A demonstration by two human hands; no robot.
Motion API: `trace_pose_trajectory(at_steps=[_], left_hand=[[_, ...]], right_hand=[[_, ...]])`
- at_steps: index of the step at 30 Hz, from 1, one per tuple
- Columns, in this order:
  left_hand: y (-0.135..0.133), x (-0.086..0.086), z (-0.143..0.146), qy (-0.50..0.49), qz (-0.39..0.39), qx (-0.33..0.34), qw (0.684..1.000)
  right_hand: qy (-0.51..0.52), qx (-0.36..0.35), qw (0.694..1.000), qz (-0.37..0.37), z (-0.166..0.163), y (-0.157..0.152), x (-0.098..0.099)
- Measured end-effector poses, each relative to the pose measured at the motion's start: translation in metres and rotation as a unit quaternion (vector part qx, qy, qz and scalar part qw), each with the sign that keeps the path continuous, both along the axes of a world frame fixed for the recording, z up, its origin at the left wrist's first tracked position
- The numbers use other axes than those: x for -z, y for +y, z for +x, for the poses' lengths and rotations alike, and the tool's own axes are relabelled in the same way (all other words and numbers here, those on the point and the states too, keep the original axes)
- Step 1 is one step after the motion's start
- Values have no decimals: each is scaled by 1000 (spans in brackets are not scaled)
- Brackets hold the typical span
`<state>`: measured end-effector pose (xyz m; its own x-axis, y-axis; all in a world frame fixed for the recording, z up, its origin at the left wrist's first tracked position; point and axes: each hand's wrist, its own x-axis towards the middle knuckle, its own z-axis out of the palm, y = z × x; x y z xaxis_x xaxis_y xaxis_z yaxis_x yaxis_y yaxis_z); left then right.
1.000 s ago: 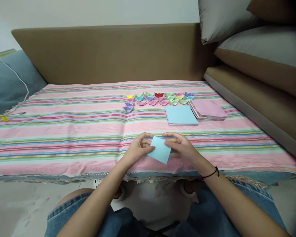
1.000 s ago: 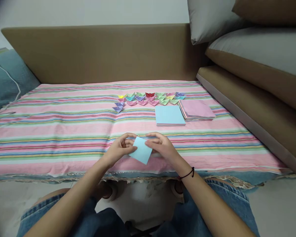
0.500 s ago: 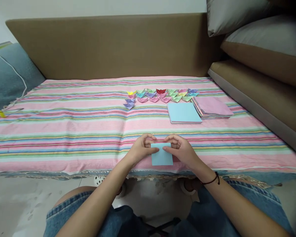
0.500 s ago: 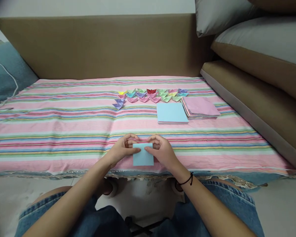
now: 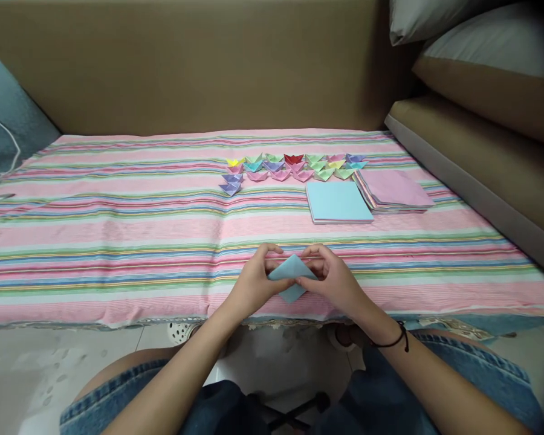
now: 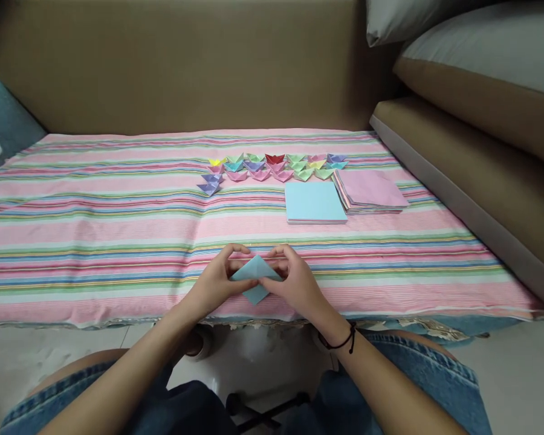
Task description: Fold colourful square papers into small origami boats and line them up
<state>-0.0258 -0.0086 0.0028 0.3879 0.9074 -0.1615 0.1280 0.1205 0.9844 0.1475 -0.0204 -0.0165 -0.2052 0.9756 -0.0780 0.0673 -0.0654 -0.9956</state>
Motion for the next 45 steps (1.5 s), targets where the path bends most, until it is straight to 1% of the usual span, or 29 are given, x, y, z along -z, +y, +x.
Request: trace_pose_trajectory(at_steps=[3, 7, 10, 13, 16, 19, 22, 24, 25, 27, 29, 30, 32, 35, 37, 40, 45], left_hand=[[-1, -3, 0, -33, -41, -40, 998], [3, -7, -6, -32, -66, -109, 991], [5, -7, -12, -10, -66, -115, 991], [4, -5, -16, 38, -47, -101, 993], [1, -3, -17, 132, 12, -86, 987], [-3, -1, -14, 232, 75, -71, 967], [-6, -1, -12, 333, 155, -56, 928], [-7, -1, -12, 373, 248, -36, 893], [-8, -1, -12, 379, 300, -13, 875], [-9, -1, -14, 375, 383, 62, 842], [-11, -1, -16, 373, 421, 134, 816], [-11, -1, -18, 373, 427, 156, 809], [-12, -1, -22, 367, 428, 172, 808], [-11, 0, -28, 346, 423, 177, 818], [-10, 3, -32, 337, 420, 178, 824], [-9, 8, -35, 320, 422, 168, 832], [-5, 12, -32, 307, 427, 157, 836]], right_hand=[[3, -12, 1000, -8, 3, 2, -2], [-3, 10, 999, -36, 11, 6, -5], [-20, 33, 998, -46, 18, 9, -4], [-64, 54, 996, -32, 21, 8, -4], [-130, 53, 990, 4, 20, 4, -7], [-210, 44, 974, 71, 17, 1, -8], [-293, 31, 942, 159, 15, 1, -6], [-314, 15, 924, 217, 15, 2, -3], [-314, 4, 917, 245, 15, 2, -1], [-307, -26, 904, 298, 16, 3, 1], [-306, -63, 887, 339, 18, 4, 1], [-307, -83, 880, 352, 20, 3, 0], [-312, -120, 871, 361, 24, 2, -2], [-322, -153, 865, 353, 32, 2, -4], [-324, -156, 866, 348, 35, 2, -4], [-316, -143, 871, 349, 36, 3, -2], [-319, -146, 871, 344, 35, 5, -3]])
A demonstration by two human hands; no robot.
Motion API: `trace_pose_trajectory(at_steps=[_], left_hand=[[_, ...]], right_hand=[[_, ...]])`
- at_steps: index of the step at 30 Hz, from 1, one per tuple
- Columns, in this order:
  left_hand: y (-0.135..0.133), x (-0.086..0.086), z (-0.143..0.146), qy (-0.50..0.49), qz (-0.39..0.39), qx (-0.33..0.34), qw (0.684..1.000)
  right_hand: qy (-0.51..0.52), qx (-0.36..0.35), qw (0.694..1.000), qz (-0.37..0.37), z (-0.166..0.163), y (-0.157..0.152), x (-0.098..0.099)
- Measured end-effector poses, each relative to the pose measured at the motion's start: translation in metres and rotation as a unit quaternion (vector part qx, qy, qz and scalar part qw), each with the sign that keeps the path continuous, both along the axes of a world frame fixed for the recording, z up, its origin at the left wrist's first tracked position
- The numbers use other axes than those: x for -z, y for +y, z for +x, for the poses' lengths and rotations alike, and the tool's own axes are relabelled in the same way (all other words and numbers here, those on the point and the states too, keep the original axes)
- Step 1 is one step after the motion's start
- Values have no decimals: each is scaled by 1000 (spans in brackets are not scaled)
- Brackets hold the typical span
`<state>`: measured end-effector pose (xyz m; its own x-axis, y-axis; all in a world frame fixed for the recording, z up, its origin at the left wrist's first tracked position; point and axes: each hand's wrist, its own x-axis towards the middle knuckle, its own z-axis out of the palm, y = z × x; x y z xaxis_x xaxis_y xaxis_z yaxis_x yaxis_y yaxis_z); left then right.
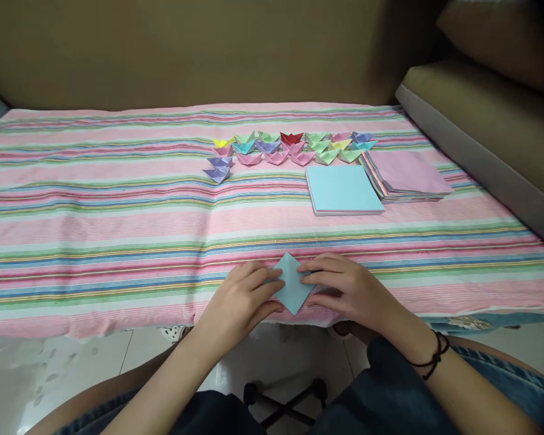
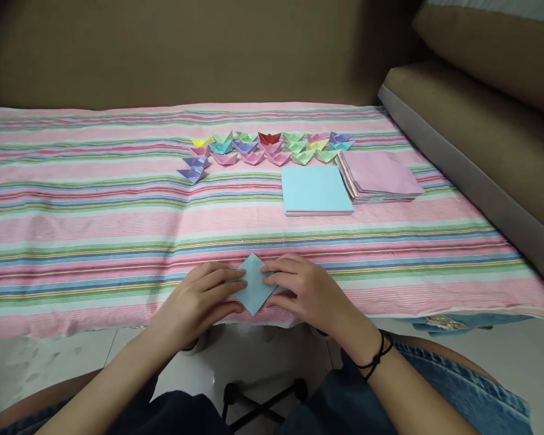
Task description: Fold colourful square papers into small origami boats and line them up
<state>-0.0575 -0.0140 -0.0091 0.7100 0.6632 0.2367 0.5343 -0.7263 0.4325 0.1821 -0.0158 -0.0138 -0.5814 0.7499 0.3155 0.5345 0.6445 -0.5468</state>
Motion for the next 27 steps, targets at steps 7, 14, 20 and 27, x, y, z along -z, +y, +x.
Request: trace_pose_trajectory(at_steps=[7, 14, 20, 27], left_hand=[[2, -1, 4, -20, -11, -16, 1000], [0, 0, 6, -3, -7, -24, 1000], [0, -2, 13, -10, 8, -44, 999], [-1, -6, 18, -24, 1, -90, 996]], right_hand=[[-7, 0, 1000, 10, 0, 0, 0], [12, 4, 1000, -7, -2, 2, -3], [9, 17, 1000, -24, -2, 0, -4], [54, 79, 994, -46, -12, -2, 1]])
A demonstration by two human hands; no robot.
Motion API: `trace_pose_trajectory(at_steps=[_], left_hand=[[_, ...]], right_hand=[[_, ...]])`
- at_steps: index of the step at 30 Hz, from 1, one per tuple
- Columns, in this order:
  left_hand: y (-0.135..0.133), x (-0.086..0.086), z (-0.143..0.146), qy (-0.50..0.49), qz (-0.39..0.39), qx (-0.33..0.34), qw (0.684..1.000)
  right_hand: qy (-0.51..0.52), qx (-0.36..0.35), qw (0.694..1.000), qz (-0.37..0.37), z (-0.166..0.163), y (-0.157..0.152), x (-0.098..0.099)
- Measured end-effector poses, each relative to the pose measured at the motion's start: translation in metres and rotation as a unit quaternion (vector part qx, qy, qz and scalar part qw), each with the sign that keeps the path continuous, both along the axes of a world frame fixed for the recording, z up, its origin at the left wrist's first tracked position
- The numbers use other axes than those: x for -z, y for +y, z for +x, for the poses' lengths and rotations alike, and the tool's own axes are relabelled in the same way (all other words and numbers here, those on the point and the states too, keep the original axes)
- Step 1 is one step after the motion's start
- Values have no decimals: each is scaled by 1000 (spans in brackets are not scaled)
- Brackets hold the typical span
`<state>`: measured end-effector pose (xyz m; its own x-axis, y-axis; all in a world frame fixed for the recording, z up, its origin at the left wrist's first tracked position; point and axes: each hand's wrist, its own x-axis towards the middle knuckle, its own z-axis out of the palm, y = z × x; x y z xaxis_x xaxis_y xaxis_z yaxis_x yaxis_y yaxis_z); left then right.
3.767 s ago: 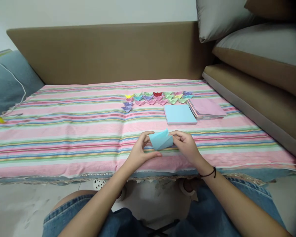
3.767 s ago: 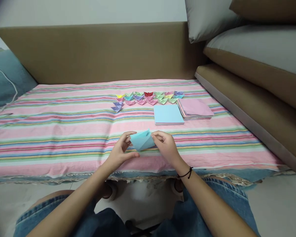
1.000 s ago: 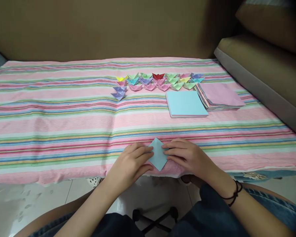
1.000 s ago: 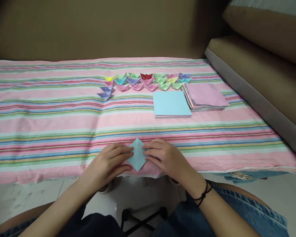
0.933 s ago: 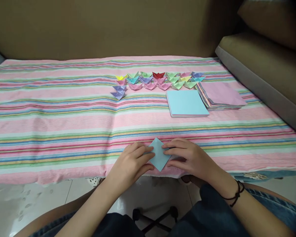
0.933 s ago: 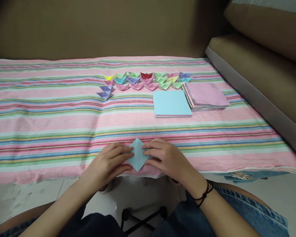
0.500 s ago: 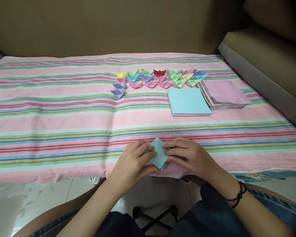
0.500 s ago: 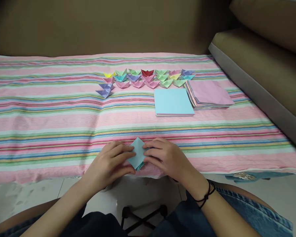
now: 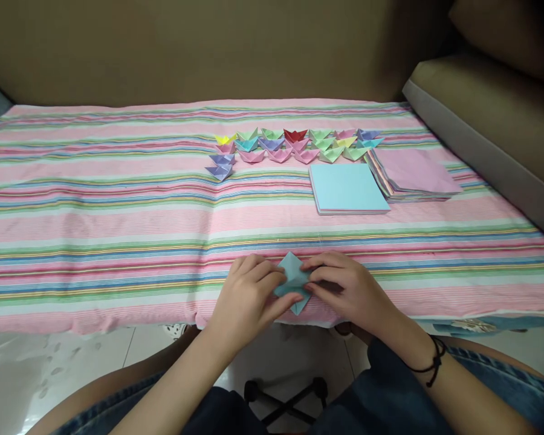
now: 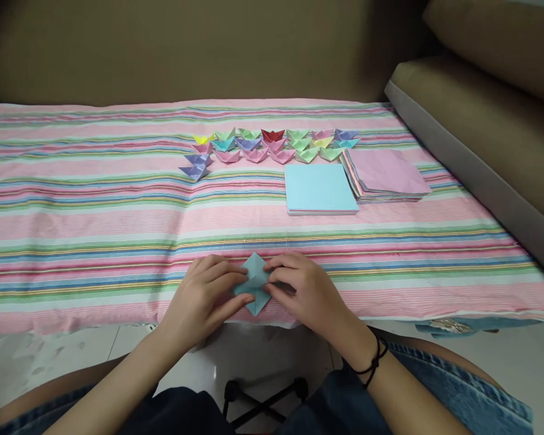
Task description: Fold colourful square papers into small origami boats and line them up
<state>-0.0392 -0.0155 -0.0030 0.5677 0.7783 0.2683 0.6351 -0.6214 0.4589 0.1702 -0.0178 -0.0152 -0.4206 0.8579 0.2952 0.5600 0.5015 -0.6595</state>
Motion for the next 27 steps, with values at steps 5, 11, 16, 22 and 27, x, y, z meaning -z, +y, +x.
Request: trace_pose_trajectory(at_steps=[5, 11, 16, 22, 27], left_hand=[[3, 6, -2, -56, -16, -77, 995], [4, 10, -6, -89, -59, -169, 980], [4, 7, -15, -51, -59, -163, 983], [-4, -1, -19, -22, -31, -118, 992], [-24, 3, 5, 45, 111, 14, 993]], right_hand=[[40, 49, 997, -54, -5, 1, 0], [35, 94, 993, -65, -10, 4, 3], [9, 118, 991, -58, -15, 6, 5], [-10, 118, 991, -70, -17, 8, 1], [-22, 123, 989, -77, -18, 9, -1]])
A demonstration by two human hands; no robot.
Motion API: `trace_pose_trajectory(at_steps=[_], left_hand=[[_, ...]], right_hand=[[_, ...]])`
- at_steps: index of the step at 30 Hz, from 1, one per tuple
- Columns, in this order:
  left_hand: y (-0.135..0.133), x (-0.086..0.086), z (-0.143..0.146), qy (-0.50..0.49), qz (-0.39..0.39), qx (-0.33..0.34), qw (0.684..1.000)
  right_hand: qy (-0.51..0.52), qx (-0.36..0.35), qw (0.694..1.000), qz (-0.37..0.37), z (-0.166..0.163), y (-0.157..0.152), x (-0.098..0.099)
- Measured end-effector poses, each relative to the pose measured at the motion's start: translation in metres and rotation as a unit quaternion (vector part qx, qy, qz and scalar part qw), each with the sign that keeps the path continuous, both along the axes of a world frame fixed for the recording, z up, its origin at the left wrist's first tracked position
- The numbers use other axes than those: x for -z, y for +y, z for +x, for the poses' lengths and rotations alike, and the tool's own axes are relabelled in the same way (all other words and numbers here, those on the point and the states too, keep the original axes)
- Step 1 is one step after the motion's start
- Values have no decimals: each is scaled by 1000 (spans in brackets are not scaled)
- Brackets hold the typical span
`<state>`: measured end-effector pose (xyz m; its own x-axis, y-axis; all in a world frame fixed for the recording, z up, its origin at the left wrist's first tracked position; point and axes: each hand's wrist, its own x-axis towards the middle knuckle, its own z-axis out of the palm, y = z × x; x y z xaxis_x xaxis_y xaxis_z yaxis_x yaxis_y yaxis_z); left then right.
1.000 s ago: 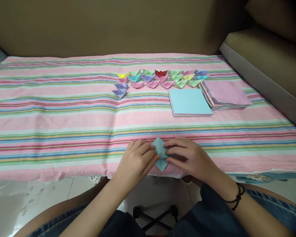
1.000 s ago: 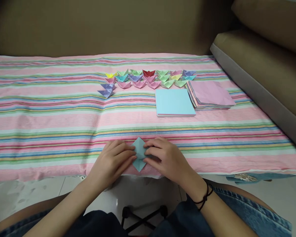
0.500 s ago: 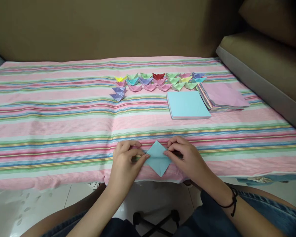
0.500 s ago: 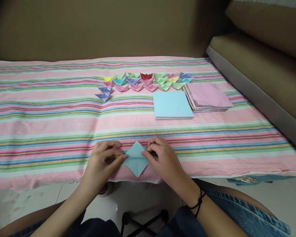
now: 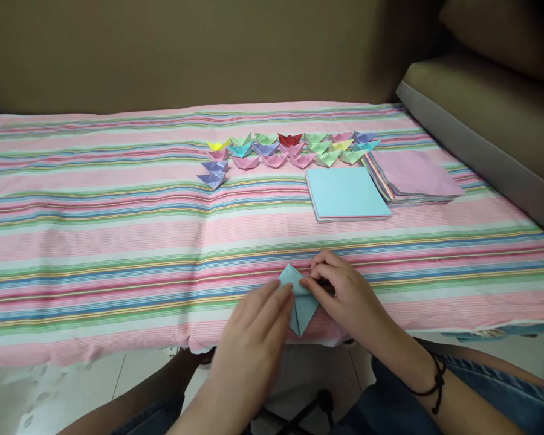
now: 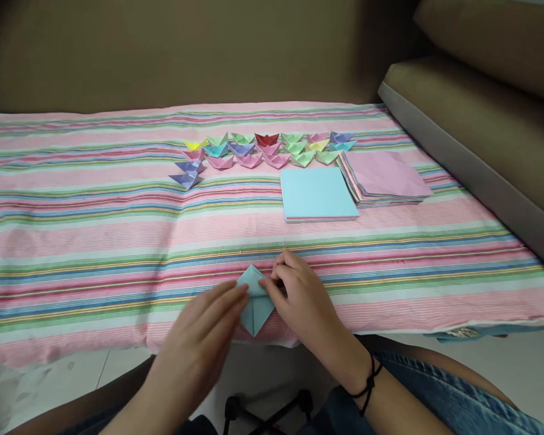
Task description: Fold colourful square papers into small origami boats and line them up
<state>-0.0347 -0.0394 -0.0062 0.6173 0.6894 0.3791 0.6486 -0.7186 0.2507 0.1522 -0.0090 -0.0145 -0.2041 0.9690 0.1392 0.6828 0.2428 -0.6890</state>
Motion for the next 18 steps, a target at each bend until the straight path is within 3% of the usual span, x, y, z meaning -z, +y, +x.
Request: trace_pose_trajectory(at_steps=[7, 18], left_hand=[[-14, 20, 23, 119, 54, -72, 989], [-15, 26, 24, 142, 68, -92, 983]], right_hand=[[-14, 11, 1000, 9, -1, 0, 4], [-16, 40, 999, 5, -5, -1, 3]])
